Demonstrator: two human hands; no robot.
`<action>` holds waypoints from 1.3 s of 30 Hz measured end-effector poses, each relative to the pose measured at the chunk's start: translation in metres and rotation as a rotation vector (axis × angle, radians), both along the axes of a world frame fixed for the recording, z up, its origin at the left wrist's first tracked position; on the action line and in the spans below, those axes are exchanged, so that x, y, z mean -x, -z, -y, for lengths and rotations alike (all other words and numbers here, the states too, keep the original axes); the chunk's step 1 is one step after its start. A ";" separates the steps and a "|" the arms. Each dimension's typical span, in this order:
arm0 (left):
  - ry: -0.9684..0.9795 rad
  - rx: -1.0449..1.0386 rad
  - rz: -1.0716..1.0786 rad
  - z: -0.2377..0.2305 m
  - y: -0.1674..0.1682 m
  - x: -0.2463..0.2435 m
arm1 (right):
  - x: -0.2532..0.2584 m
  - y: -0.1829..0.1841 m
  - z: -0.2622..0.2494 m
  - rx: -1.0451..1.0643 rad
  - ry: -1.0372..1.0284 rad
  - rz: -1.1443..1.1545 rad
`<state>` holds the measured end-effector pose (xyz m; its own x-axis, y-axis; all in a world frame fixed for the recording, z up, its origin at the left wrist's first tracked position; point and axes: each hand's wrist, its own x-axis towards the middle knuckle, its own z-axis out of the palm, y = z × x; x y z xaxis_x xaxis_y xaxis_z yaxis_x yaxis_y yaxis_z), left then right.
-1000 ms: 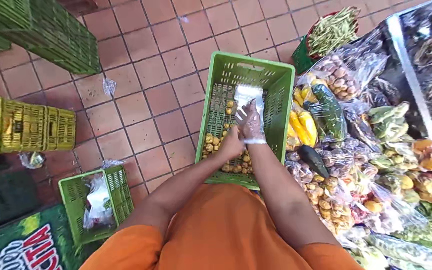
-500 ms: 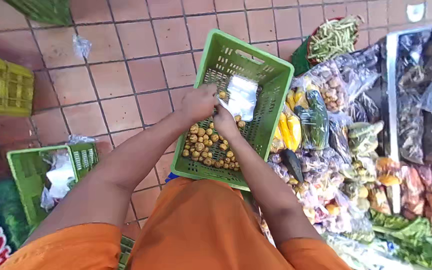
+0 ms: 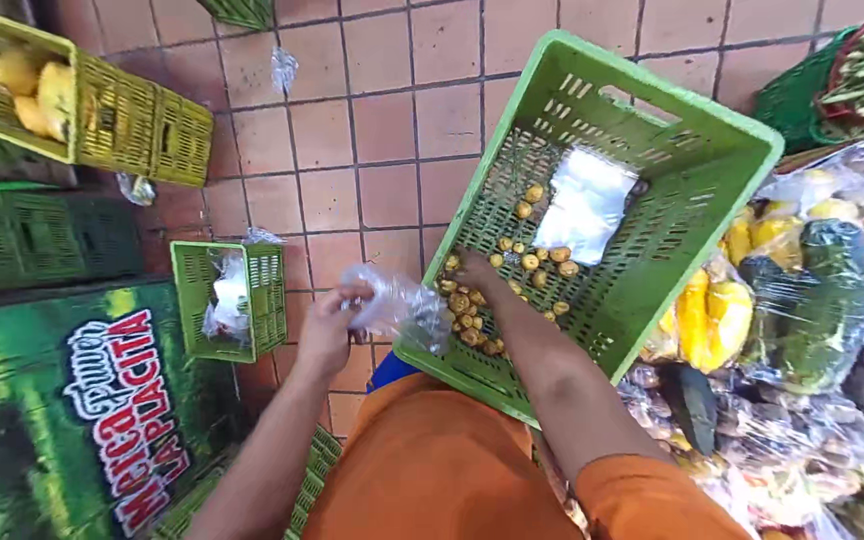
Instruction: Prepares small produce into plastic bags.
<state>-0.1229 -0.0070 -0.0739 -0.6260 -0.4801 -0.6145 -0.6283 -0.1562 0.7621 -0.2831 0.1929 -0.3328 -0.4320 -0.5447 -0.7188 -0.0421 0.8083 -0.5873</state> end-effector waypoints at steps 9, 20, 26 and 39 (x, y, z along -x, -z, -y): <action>0.102 -0.203 -0.068 -0.044 0.007 -0.050 | 0.001 -0.023 -0.006 0.005 0.011 0.187; 0.481 -0.048 0.015 -0.063 0.021 -0.018 | -0.014 -0.046 -0.054 0.420 0.853 0.596; 1.079 0.464 0.468 -0.104 0.064 0.039 | -0.047 -0.158 -0.119 0.802 0.792 0.912; 1.008 0.208 0.351 -0.101 0.073 0.017 | -0.037 -0.145 -0.121 0.262 0.528 0.372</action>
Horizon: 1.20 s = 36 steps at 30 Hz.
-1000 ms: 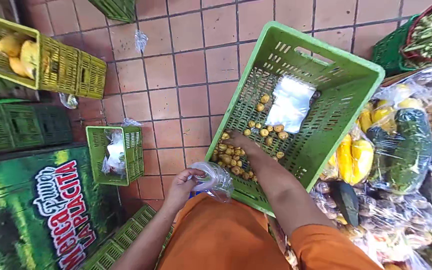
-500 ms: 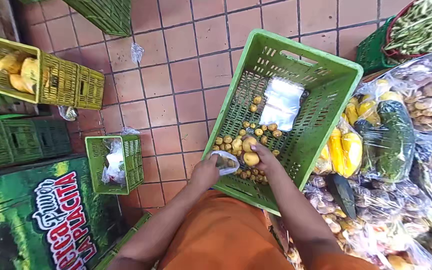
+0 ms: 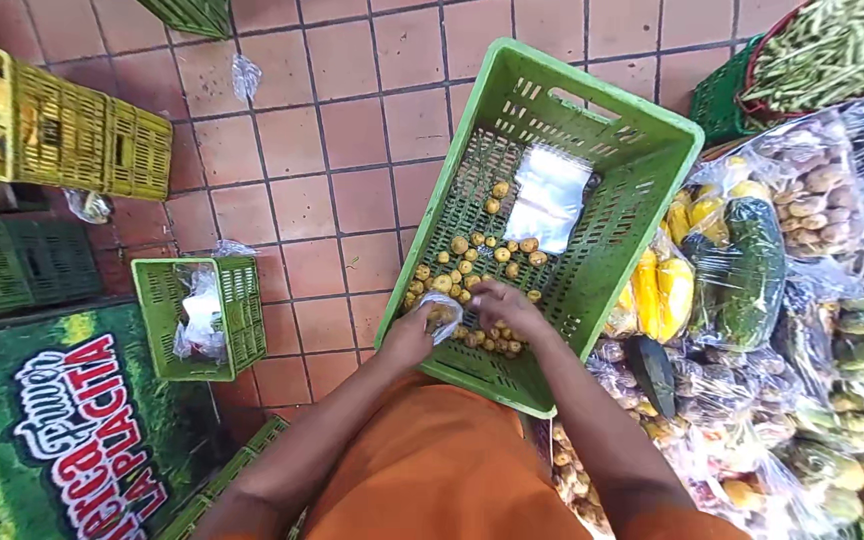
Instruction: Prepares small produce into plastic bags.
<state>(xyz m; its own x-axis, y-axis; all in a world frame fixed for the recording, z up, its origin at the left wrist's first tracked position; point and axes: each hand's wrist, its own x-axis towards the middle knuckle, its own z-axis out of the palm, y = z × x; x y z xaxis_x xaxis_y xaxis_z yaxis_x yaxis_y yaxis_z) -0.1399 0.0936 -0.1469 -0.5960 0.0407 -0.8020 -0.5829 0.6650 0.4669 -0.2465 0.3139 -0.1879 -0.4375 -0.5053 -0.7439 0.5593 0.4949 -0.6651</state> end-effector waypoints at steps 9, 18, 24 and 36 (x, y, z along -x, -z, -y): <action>-0.120 -0.045 -0.074 0.013 -0.005 -0.033 | 0.067 0.151 0.045 -0.461 -0.638 -0.658; -0.156 -0.106 -0.099 0.013 0.001 -0.036 | 0.046 0.163 0.027 -0.437 -0.652 -0.577; -0.159 -0.107 -0.118 0.015 0.002 -0.036 | 0.039 0.157 0.026 -0.433 -0.864 -0.611; -0.113 -0.069 -0.077 0.014 0.001 -0.030 | 0.032 0.162 0.040 -0.485 -0.761 -0.617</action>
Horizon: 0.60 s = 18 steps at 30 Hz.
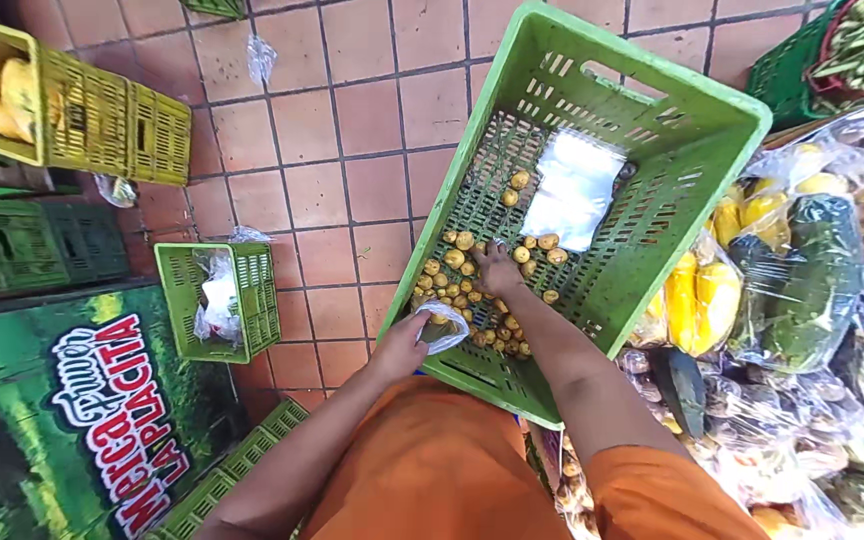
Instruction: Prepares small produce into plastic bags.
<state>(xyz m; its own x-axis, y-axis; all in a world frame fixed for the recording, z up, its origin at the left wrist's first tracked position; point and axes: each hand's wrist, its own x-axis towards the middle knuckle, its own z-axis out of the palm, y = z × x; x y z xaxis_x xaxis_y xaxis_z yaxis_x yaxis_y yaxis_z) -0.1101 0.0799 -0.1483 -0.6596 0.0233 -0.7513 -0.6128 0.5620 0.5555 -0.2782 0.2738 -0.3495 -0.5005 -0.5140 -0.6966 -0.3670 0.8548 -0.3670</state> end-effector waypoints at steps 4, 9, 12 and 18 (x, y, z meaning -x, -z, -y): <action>-0.003 0.006 0.002 -0.001 0.000 0.001 | 0.001 0.002 0.008 -0.045 0.014 0.003; -0.045 -0.003 -0.004 0.001 0.003 -0.001 | 0.008 -0.006 -0.005 0.151 0.366 0.009; -0.064 -0.001 -0.003 0.000 0.005 0.000 | 0.004 -0.057 -0.011 0.423 0.768 0.328; -0.095 -0.048 -0.030 -0.007 0.007 0.004 | -0.054 -0.202 -0.016 0.599 0.801 1.200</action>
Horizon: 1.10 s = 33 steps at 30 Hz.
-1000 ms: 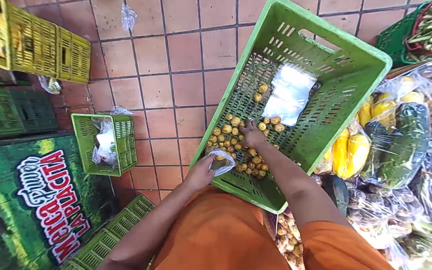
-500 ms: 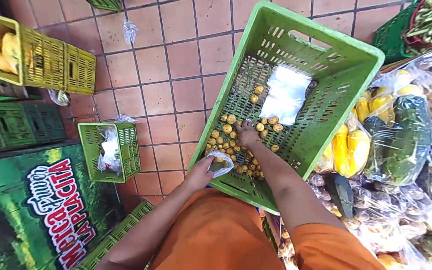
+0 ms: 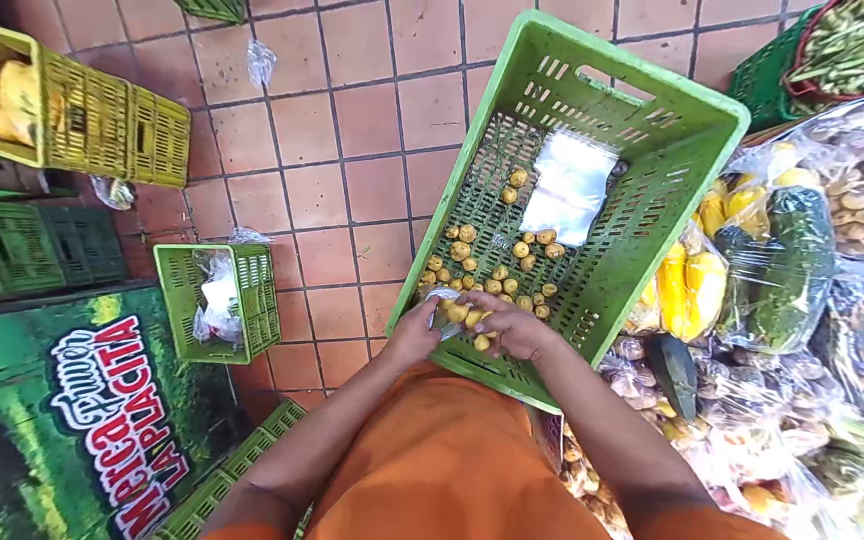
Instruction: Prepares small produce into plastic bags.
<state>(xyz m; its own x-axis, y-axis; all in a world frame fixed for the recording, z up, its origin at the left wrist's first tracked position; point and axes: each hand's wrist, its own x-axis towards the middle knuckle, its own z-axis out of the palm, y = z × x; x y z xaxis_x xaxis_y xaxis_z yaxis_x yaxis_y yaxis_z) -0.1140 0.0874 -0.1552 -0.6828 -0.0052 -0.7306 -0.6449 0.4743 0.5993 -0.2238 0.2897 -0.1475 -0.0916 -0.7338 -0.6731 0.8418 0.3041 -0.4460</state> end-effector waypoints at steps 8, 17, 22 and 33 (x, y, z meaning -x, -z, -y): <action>0.188 -0.045 -0.007 0.003 -0.007 -0.005 | -0.054 -0.009 0.024 -0.284 0.339 0.381; 0.283 -0.112 -0.016 0.015 -0.010 -0.009 | -0.066 -0.016 0.017 -0.221 0.535 0.410; 0.153 -0.088 -0.001 0.028 -0.019 -0.012 | -0.038 0.042 -0.008 -0.258 0.055 -0.538; 0.072 -0.080 -0.070 0.042 -0.019 -0.031 | -0.013 0.167 0.048 -0.337 -1.058 -1.182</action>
<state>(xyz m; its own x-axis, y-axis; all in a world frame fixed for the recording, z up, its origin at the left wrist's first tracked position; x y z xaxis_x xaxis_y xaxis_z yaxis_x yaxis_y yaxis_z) -0.0827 0.0457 -0.1360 -0.7290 0.1022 -0.6769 -0.5659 0.4664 0.6799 -0.2113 0.2416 -0.3140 -0.2242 -0.6434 -0.7320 -0.5426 0.7063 -0.4546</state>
